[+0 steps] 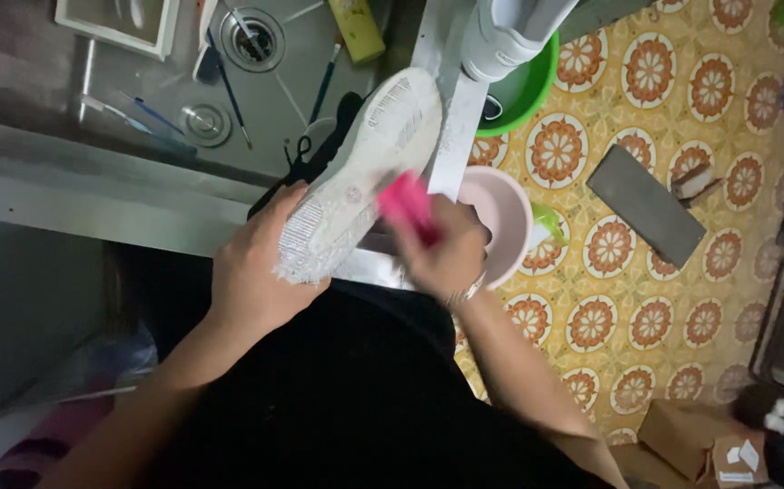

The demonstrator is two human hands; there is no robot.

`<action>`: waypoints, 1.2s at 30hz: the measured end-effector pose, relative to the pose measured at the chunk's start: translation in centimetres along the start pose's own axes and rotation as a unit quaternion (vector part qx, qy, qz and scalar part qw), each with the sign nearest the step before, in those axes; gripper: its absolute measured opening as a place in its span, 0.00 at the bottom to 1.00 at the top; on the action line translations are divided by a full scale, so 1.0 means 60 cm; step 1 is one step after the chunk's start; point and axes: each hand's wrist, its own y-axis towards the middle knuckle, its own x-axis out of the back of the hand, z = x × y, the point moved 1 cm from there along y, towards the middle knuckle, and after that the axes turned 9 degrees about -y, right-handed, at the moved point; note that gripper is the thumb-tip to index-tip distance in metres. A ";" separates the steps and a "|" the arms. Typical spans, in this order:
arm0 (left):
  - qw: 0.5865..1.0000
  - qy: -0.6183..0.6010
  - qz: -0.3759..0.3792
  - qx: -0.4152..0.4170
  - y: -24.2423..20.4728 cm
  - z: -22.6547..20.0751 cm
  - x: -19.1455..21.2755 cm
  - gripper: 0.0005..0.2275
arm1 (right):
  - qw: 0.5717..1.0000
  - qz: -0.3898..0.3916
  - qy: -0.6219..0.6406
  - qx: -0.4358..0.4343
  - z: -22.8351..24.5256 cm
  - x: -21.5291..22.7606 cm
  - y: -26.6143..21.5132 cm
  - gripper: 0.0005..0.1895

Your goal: Scrubbing the sole and sides of a shoe with a brush and soapy water in a sink, then using a pick to remove debris from the sole tread.

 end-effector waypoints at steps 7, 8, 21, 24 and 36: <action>1.000 -0.010 0.004 0.008 0.003 0.002 0.007 0.40 | 0.999 -0.011 0.045 0.026 0.036 -0.006 -0.029 0.18; 1.000 -0.010 0.006 0.006 0.007 0.000 0.009 0.40 | 0.999 -0.013 0.045 0.025 0.004 -0.008 -0.013 0.18; 0.999 -0.034 0.025 0.032 0.015 -0.003 0.038 0.37 | 0.997 -0.064 -0.023 0.024 -0.040 0.000 0.002 0.17; 0.998 -0.036 0.028 0.032 0.024 0.003 0.040 0.35 | 0.998 -0.047 -0.027 0.040 -0.027 0.002 0.001 0.18; 0.996 -0.049 0.045 0.058 0.028 0.006 0.048 0.35 | 0.997 -0.033 0.003 0.063 -0.065 0.006 0.020 0.21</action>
